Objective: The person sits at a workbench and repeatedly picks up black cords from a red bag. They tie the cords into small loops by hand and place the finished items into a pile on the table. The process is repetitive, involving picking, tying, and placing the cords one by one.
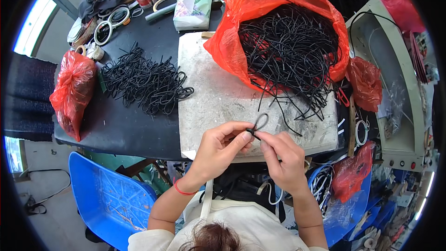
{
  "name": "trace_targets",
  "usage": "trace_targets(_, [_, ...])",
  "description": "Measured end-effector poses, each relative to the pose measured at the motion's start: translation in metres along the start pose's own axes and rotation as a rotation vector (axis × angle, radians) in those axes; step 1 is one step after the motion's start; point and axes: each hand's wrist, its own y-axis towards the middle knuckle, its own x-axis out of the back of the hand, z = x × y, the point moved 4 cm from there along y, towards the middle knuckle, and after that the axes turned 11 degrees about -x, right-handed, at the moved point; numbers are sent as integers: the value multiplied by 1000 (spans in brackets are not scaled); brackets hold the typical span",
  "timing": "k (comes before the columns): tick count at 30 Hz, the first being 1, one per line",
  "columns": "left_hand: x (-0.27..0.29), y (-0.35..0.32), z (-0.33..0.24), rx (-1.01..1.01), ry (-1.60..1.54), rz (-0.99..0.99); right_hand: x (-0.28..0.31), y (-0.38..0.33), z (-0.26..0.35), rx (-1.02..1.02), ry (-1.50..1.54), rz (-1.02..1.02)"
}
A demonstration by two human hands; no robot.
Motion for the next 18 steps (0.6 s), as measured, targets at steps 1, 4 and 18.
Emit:
trace_targets(1, [-1, -1, 1, -11, 83, -20, -2, -4, 3, -58, 69, 12])
trace_targets(4, [-2, 0, 4, -5, 46, -48, -9, -8, -6, -265, 444, 159])
trace_targets(18, [-11, -10, 8, -218, 83, -200, -17, -5, -22, -581, 653, -22])
